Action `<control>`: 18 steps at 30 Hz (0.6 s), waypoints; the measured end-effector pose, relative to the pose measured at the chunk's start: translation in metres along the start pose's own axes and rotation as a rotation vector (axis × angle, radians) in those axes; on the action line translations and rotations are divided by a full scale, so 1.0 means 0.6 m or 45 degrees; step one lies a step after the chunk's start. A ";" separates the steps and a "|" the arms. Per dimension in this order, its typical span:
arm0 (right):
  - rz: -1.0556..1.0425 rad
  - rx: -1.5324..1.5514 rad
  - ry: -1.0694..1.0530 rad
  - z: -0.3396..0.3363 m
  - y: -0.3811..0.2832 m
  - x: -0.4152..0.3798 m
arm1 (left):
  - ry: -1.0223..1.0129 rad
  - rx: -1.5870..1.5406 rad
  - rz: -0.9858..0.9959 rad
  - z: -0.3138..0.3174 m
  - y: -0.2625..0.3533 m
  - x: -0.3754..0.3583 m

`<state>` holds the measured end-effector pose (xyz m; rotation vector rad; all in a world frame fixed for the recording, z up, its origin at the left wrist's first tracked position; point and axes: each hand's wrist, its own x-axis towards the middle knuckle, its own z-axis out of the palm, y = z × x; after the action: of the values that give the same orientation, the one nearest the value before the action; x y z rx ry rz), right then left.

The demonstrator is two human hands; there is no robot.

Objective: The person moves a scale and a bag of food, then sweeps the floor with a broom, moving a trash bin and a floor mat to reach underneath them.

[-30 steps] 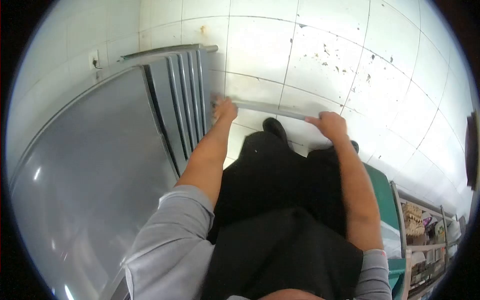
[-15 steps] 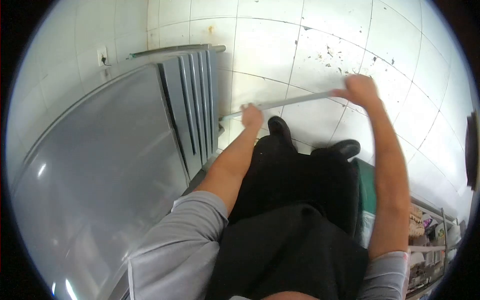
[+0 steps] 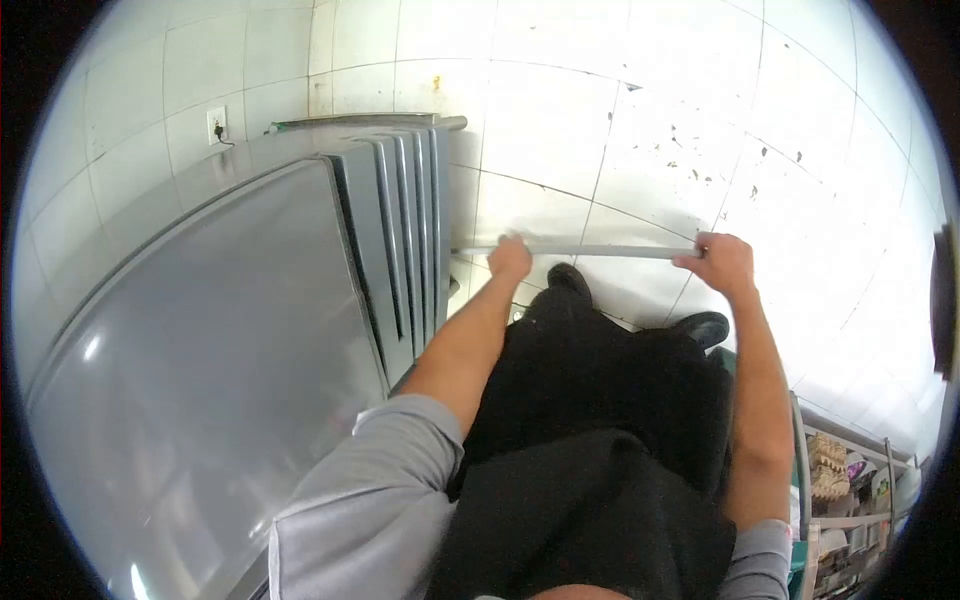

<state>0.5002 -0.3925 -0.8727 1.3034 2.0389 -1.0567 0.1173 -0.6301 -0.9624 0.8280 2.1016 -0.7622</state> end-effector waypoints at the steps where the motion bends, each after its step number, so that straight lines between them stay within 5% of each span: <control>1: -0.011 -0.004 -0.007 0.007 0.026 0.002 | -0.070 -0.017 0.027 0.011 0.010 -0.010; 5: 0.088 -0.031 0.067 -0.096 0.161 0.016 | 0.202 -0.190 0.547 0.039 0.123 -0.059; 7: 0.275 0.001 -0.038 -0.186 0.197 -0.030 | 0.114 -0.237 0.548 -0.033 0.217 -0.107; 10: 0.375 0.107 0.040 -0.170 0.255 -0.117 | 0.224 -0.330 0.676 -0.093 0.252 -0.147; 13: 0.209 0.466 0.324 0.031 0.304 -0.136 | 0.402 -0.227 0.597 -0.068 0.209 -0.079; 15: 0.274 0.396 -0.037 0.045 0.165 -0.111 | 0.369 -0.151 0.492 -0.055 0.122 -0.047; 18: 0.019 0.171 0.004 0.084 0.049 -0.016 | 0.250 -0.040 0.012 -0.042 0.022 0.008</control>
<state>0.5307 -0.4316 -0.9046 1.3851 1.9867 -1.2030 0.1141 -0.6021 -0.9557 0.9274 2.2746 -0.6635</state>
